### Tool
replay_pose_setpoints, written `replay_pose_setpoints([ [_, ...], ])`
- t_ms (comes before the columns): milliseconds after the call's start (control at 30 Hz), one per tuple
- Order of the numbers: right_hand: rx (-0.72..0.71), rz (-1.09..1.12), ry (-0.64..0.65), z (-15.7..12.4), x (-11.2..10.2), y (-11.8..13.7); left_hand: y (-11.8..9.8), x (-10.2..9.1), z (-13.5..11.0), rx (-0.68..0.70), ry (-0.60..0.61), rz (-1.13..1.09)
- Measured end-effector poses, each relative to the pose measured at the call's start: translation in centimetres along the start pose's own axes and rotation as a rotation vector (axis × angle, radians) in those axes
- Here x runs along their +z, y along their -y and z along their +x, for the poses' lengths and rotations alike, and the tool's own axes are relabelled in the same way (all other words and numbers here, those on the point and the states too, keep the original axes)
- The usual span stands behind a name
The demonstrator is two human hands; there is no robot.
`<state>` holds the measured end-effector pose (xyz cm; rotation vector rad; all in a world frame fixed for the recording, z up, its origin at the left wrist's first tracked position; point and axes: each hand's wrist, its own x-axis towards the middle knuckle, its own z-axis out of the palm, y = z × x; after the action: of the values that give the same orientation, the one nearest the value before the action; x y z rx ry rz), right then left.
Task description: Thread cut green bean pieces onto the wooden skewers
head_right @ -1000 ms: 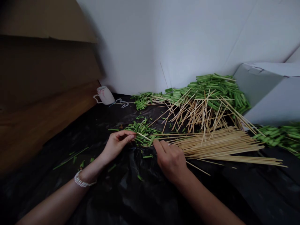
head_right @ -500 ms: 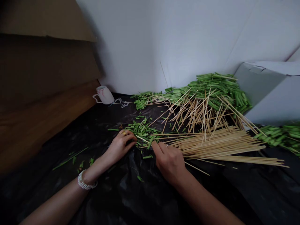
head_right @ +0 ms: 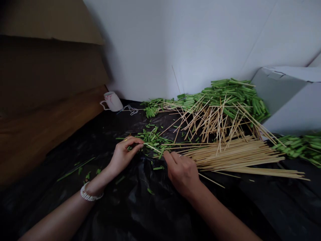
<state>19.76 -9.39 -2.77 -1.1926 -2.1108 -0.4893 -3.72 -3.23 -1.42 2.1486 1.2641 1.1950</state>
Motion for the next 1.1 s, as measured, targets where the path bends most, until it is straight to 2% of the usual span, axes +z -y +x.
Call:
replay_pose_setpoints([
  [100,-0.002,0.009,0.022,-0.05,0.06,0.11,-0.15,0.09,0.14,-0.189,-0.032,-0.231],
  [200,-0.008,0.013,0.023,-0.06,0.09,0.21,-0.13,0.36,0.11,-0.359,-0.012,-0.461],
  [433,-0.003,0.027,0.039,-0.11,0.10,0.22,-0.08,0.43,-0.05,-0.652,0.047,-0.914],
  [567,-0.004,0.028,0.014,-0.12,0.09,0.25,-0.55,0.24,0.04,-0.699,0.089,-0.992],
  [1100,0.004,0.007,0.041,-0.06,0.12,0.36,-0.86,0.35,-0.13,-0.693,0.136,-0.965],
])
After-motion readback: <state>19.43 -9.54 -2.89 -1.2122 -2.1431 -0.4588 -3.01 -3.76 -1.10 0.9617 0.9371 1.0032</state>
